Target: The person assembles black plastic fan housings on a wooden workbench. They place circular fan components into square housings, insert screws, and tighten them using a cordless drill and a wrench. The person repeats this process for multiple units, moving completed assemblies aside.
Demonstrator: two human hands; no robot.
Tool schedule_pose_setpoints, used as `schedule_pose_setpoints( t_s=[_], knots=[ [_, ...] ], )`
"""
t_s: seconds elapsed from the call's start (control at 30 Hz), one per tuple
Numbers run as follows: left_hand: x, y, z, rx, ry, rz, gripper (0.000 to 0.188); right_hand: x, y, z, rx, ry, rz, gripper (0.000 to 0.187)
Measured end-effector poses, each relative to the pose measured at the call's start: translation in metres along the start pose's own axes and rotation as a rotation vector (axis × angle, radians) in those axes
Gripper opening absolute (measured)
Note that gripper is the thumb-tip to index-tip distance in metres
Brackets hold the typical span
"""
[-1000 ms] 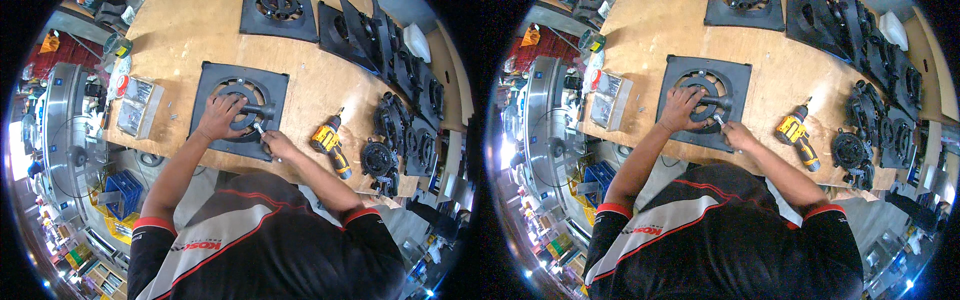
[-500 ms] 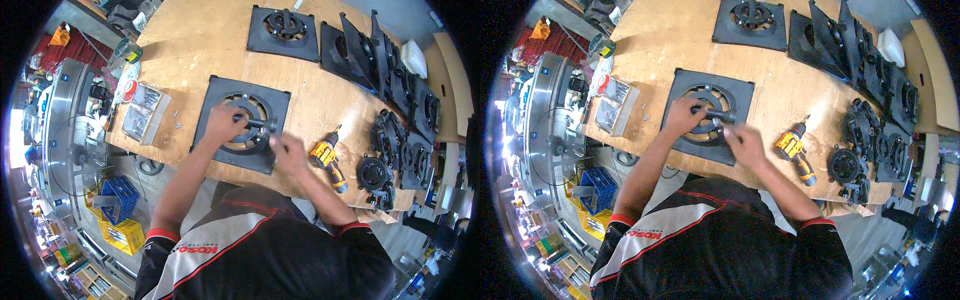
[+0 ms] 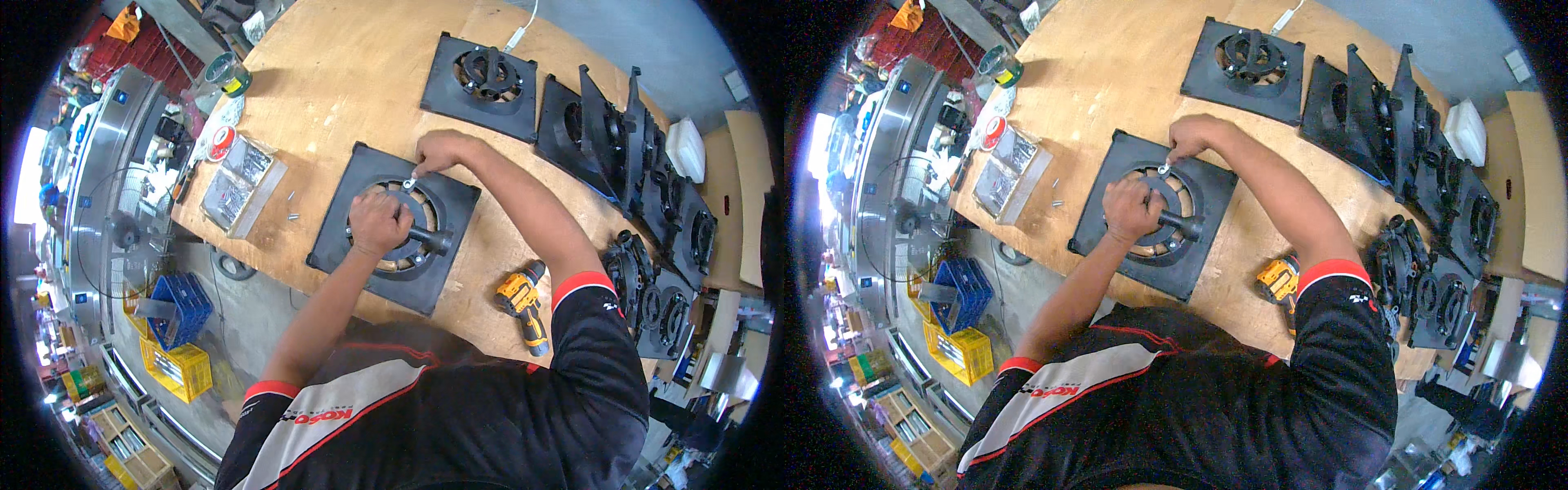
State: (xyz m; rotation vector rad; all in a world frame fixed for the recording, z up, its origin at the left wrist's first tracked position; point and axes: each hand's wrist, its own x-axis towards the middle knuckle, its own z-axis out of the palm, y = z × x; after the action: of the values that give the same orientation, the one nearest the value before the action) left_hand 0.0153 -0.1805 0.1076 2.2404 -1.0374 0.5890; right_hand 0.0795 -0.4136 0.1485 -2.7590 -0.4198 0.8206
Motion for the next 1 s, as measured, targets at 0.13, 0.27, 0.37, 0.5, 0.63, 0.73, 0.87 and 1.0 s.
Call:
schedule_pose_setpoints(
  t_s=[0.13,0.27,0.37,0.5,0.63,0.73,0.87,1.0],
  knots=[
    [-0.004,-0.004,0.003,-0.023,0.007,0.007,0.020,0.012,-0.003,-0.010,-0.075,-0.010,-0.112,0.047],
    [0.000,0.002,-0.004,-0.053,-0.028,0.052,0.021,0.010,0.001,-0.001,-0.027,-0.075,-0.019,0.049],
    [-0.002,0.000,-0.004,-0.025,-0.027,0.083,0.021,-0.009,0.001,0.017,0.031,0.005,0.037,0.048],
    [-0.004,0.000,0.000,0.063,-0.042,0.084,0.022,-0.046,-0.032,0.052,0.210,0.177,0.279,0.049],
    [-0.003,-0.001,0.005,0.005,0.006,0.091,0.021,-0.054,-0.062,0.100,0.461,0.353,0.473,0.041],
    [-0.003,-0.002,0.003,0.003,0.000,0.079,0.021,-0.058,-0.058,0.106,0.617,0.388,0.466,0.036],
    [-0.002,-0.001,0.003,-0.007,-0.009,0.055,0.023,-0.067,-0.060,0.070,0.442,0.375,0.481,0.039],
    [-0.003,-0.002,0.003,-0.039,0.020,0.060,0.024,-0.049,-0.031,0.030,0.080,0.261,0.294,0.043]
  ],
)
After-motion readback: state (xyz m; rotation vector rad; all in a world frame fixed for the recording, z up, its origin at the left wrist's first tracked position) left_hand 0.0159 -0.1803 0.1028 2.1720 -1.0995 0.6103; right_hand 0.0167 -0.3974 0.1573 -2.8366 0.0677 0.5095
